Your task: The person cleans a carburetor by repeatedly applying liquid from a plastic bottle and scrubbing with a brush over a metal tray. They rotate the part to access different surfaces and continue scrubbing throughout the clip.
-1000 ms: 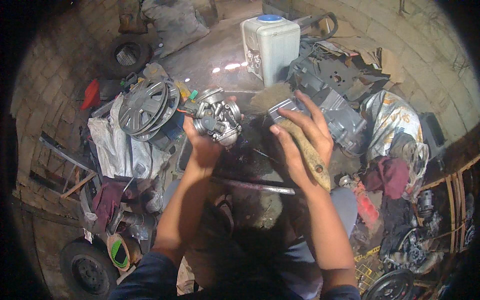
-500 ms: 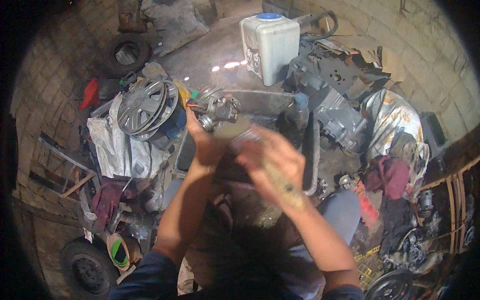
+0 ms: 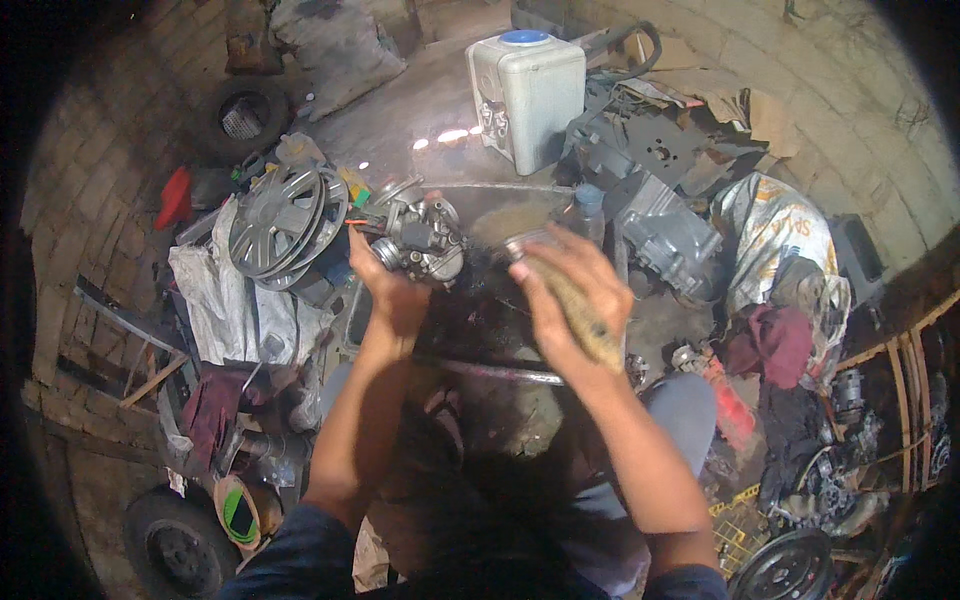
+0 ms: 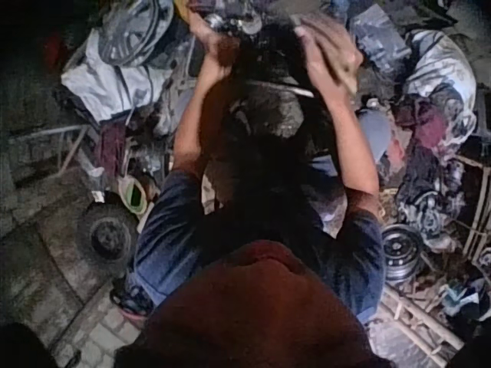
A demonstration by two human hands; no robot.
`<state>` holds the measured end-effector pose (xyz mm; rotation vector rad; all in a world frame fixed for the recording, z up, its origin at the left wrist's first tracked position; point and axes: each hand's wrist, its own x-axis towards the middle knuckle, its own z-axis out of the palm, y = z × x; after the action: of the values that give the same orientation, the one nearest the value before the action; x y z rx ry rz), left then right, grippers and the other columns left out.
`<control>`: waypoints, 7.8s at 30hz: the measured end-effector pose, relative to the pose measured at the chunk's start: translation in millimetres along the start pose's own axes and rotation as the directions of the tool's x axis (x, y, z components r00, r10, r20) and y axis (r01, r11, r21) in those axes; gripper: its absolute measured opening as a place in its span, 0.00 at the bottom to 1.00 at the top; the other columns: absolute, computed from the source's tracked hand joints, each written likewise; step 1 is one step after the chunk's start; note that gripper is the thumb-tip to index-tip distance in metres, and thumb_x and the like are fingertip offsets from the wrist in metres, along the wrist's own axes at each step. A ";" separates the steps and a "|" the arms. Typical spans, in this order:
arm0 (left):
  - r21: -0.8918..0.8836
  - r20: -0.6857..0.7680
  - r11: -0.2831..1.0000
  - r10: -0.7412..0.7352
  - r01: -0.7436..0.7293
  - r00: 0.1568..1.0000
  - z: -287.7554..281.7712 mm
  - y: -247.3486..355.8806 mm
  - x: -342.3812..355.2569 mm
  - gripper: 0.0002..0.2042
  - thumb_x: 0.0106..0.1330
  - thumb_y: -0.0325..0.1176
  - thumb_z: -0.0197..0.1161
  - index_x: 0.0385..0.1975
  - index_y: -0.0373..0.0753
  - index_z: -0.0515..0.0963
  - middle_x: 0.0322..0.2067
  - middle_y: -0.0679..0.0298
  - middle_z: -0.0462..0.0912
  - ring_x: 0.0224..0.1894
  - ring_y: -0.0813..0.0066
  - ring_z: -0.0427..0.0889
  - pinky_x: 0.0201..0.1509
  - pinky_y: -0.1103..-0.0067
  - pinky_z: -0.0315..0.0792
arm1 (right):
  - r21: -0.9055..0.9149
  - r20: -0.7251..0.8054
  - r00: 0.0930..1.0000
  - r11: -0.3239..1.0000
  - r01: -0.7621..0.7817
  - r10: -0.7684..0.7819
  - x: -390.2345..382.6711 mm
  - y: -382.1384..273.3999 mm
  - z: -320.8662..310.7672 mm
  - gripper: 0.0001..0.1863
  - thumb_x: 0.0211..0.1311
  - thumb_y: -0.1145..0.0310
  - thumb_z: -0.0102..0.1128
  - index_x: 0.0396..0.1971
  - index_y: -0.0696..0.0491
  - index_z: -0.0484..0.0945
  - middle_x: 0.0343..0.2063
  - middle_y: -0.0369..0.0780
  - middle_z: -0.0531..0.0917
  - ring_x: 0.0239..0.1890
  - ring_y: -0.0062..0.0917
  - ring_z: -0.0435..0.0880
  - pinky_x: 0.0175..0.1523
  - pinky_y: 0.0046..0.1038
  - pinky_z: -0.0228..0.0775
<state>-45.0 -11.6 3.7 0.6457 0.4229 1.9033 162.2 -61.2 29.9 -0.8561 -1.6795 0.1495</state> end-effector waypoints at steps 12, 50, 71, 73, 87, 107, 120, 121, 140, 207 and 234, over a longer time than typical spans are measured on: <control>-0.027 -0.064 0.997 -0.073 0.072 0.995 -5.7 0.3 0.3 0.30 0.79 0.56 0.39 0.55 0.36 0.79 0.47 0.51 0.87 0.49 0.57 0.86 0.55 0.62 0.81 | 0.043 0.009 0.998 0.997 0.070 -0.070 -6.4 -8.2 8.2 0.10 0.51 0.78 0.76 0.35 0.56 0.90 0.41 0.43 0.91 0.50 0.39 0.89 0.54 0.36 0.83; 0.894 0.092 0.314 0.569 -0.319 0.817 -53.4 -43.2 3.0 0.35 0.82 0.55 0.44 0.75 0.31 0.60 0.74 0.51 0.64 0.74 0.63 0.66 0.78 0.73 0.56 | 0.148 0.467 0.883 0.989 -0.031 -0.042 -36.1 6.4 16.5 0.19 0.53 0.86 0.71 0.45 0.55 0.88 0.64 0.49 0.77 0.49 0.35 0.89 0.49 0.31 0.84; 0.803 0.039 0.486 0.535 -0.345 0.844 -10.6 -35.0 -4.8 0.26 0.85 0.49 0.42 0.59 0.27 0.72 0.51 0.55 0.79 0.51 0.68 0.76 0.62 0.73 0.68 | 0.166 0.489 0.872 0.983 -0.073 -0.018 -27.0 7.6 7.4 0.14 0.52 0.83 0.72 0.39 0.52 0.88 0.61 0.47 0.81 0.51 0.39 0.89 0.52 0.33 0.83; 0.825 0.065 0.430 0.572 -0.366 0.818 -21.2 -33.8 -0.3 0.26 0.85 0.49 0.42 0.59 0.28 0.73 0.50 0.56 0.80 0.50 0.68 0.76 0.60 0.74 0.69 | 0.170 0.490 0.872 0.980 -0.099 0.003 -24.3 0.0 5.7 0.14 0.52 0.82 0.73 0.39 0.51 0.89 0.61 0.47 0.81 0.50 0.40 0.89 0.52 0.33 0.83; 0.456 -0.312 0.877 0.319 -0.154 0.895 12.1 -19.3 -3.1 0.25 0.85 0.46 0.43 0.62 0.28 0.71 0.56 0.56 0.77 0.55 0.70 0.77 0.65 0.76 0.69 | 0.068 0.194 0.979 0.997 0.040 -0.052 -5.8 0.4 0.6 0.11 0.56 0.83 0.70 0.39 0.56 0.89 0.54 0.47 0.85 0.39 0.30 0.89 0.43 0.28 0.83; 0.542 -0.156 0.784 0.448 -0.303 0.880 11.4 -15.3 -0.9 0.20 0.85 0.45 0.43 0.54 0.33 0.76 0.46 0.61 0.81 0.46 0.74 0.79 0.55 0.77 0.73 | 0.145 0.296 0.955 0.989 -0.031 -0.013 -1.5 3.8 -8.9 0.09 0.57 0.77 0.70 0.39 0.55 0.88 0.56 0.50 0.85 0.48 0.39 0.90 0.52 0.34 0.81; 0.650 0.094 0.688 0.350 -0.323 0.932 11.1 -18.2 -9.5 0.21 0.85 0.41 0.44 0.49 0.31 0.81 0.43 0.63 0.83 0.47 0.78 0.79 0.56 0.80 0.72 | 0.021 0.051 0.997 0.998 -0.051 0.050 5.3 6.4 -14.1 0.05 0.59 0.75 0.73 0.31 0.61 0.88 0.37 0.45 0.91 0.41 0.37 0.91 0.49 0.33 0.82; 0.601 0.075 0.738 0.329 -0.307 0.941 12.4 -19.4 -9.2 0.21 0.85 0.41 0.44 0.49 0.31 0.81 0.43 0.62 0.84 0.46 0.77 0.79 0.55 0.79 0.73 | -0.005 0.042 0.998 0.998 -0.056 0.057 6.5 9.8 -17.9 0.05 0.59 0.75 0.73 0.31 0.61 0.88 0.37 0.46 0.91 0.41 0.37 0.91 0.49 0.34 0.82; 0.207 -0.139 0.976 -0.033 0.062 0.990 17.1 -14.2 -10.0 0.26 0.83 0.53 0.46 0.49 0.34 0.80 0.38 0.60 0.87 0.37 0.69 0.87 0.45 0.74 0.83 | 0.117 0.139 0.984 0.984 -0.132 0.116 -7.5 2.2 -12.9 0.07 0.62 0.72 0.72 0.36 0.61 0.88 0.38 0.48 0.90 0.41 0.35 0.91 0.49 0.31 0.81; 0.316 -0.246 0.937 -0.072 0.150 0.967 -11.6 -2.2 18.4 0.21 0.83 0.48 0.46 0.49 0.36 0.79 0.37 0.59 0.87 0.31 0.69 0.87 0.37 0.73 0.83 | -0.337 0.624 0.617 0.877 -0.343 0.480 59.1 109.7 -26.7 0.39 0.46 0.57 0.84 0.58 0.58 0.80 0.50 0.54 0.87 0.55 0.46 0.86 0.62 0.39 0.74; 0.433 -0.358 0.899 0.099 0.071 0.928 -11.2 -0.1 25.8 0.19 0.82 0.43 0.53 0.48 0.31 0.83 0.40 0.62 0.86 0.42 0.75 0.81 0.52 0.77 0.73 | -0.490 0.757 0.594 0.837 0.243 0.271 82.0 -6.2 -62.4 0.35 0.55 0.55 0.75 0.61 0.58 0.78 0.39 0.56 0.87 0.44 0.52 0.88 0.49 0.47 0.80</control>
<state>-60.0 12.1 1.1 0.5704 1.1223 1.9605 211.3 -37.2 117.5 -1.3714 -2.6792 0.0573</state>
